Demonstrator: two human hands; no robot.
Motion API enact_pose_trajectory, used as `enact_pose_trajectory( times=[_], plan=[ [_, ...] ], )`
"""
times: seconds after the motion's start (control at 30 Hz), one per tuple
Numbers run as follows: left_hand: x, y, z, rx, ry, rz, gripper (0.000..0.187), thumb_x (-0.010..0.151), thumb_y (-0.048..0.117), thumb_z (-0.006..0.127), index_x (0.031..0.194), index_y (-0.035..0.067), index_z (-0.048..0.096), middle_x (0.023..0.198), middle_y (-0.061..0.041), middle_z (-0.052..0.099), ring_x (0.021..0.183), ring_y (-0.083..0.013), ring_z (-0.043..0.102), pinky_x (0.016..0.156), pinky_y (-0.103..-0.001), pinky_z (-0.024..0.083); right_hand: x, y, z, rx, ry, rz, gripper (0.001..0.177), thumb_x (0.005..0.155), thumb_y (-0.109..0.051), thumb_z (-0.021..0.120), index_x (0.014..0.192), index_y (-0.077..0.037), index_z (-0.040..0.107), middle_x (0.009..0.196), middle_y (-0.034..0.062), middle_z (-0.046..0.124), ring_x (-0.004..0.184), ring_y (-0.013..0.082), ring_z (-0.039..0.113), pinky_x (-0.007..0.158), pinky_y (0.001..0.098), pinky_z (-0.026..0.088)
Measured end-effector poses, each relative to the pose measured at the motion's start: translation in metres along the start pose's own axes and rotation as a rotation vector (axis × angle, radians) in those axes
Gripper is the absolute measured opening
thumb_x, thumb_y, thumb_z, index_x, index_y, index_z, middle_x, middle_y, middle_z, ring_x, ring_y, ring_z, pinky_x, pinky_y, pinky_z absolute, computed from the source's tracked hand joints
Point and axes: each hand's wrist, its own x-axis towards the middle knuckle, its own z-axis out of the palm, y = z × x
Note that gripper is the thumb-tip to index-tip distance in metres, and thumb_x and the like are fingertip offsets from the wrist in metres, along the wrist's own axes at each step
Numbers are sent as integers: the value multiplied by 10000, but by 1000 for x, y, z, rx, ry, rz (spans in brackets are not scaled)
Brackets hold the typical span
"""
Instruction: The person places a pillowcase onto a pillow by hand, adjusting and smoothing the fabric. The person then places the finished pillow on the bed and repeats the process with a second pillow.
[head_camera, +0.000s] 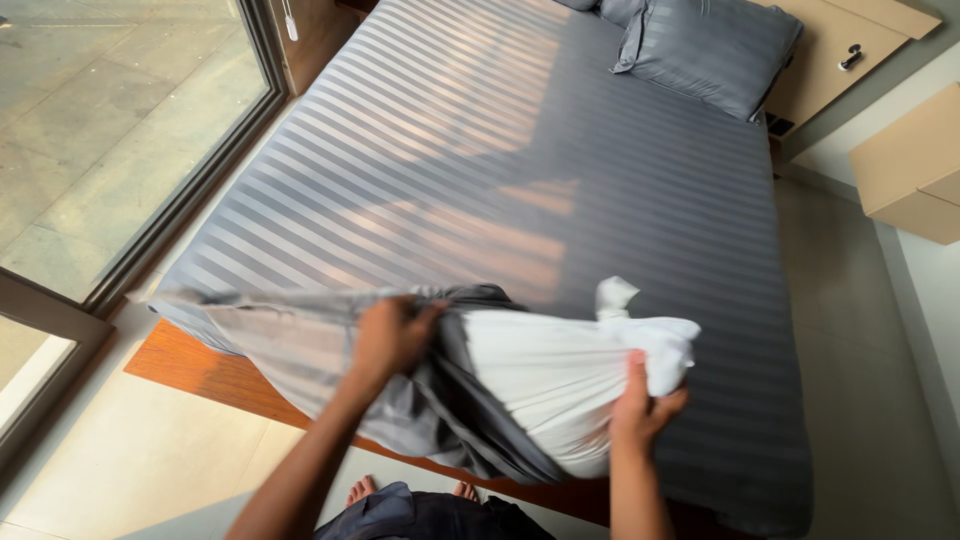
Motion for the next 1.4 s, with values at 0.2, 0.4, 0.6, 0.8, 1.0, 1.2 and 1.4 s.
enact_pose_trajectory(
  times=[0.2,0.4,0.6,0.8,1.0,1.2,1.4],
  plan=[
    [11,-82,27,361,172,-83,464,922,526,676,840,70,703,681,-193,706,669,-424,689,615,-509,538,-11,80,-25,-428,-11,129,238,951,-167,743,1095,19,713,1013,123,762,922,247,719,829,331,540],
    [-11,-107,82,420,151,-25,419,936,519,655,872,105,654,766,-149,734,725,-400,712,662,-506,554,-26,70,-11,-921,-2,113,465,829,-104,744,1239,58,594,1200,242,635,1155,411,564,968,484,442],
    [-28,-93,63,284,98,64,442,920,498,656,964,60,608,854,-124,730,741,-356,720,631,-463,558,-86,37,79,-784,-498,-471,250,800,-116,751,1031,-74,665,1215,143,656,1195,321,612,1055,454,446],
    [-44,-117,-4,294,733,274,401,968,368,694,1182,36,625,1153,-191,631,1103,-367,613,963,-471,498,-126,38,140,-611,-867,-21,565,896,-424,727,1188,42,596,1122,210,642,1030,356,658,861,437,528],
    [-27,-178,1,513,913,25,669,837,506,731,1204,-47,646,1230,-282,641,1063,-439,597,871,-495,473,-133,52,166,-658,-845,61,787,848,-563,715,1291,64,542,1221,261,623,1136,425,619,958,491,492],
    [-3,-197,20,-4,236,-237,497,996,429,647,1138,-42,717,815,-221,705,809,-362,696,775,-437,537,-115,44,193,-687,-868,569,973,828,-673,728,1321,130,486,1294,321,584,1233,420,584,1024,454,461],
    [-50,-89,17,-831,-337,-116,309,986,243,621,1146,-15,681,906,-92,711,797,-165,643,702,-321,528,-54,26,192,-647,-771,566,756,705,-383,834,1185,143,578,1112,294,686,1064,352,692,905,396,555]
  ],
)
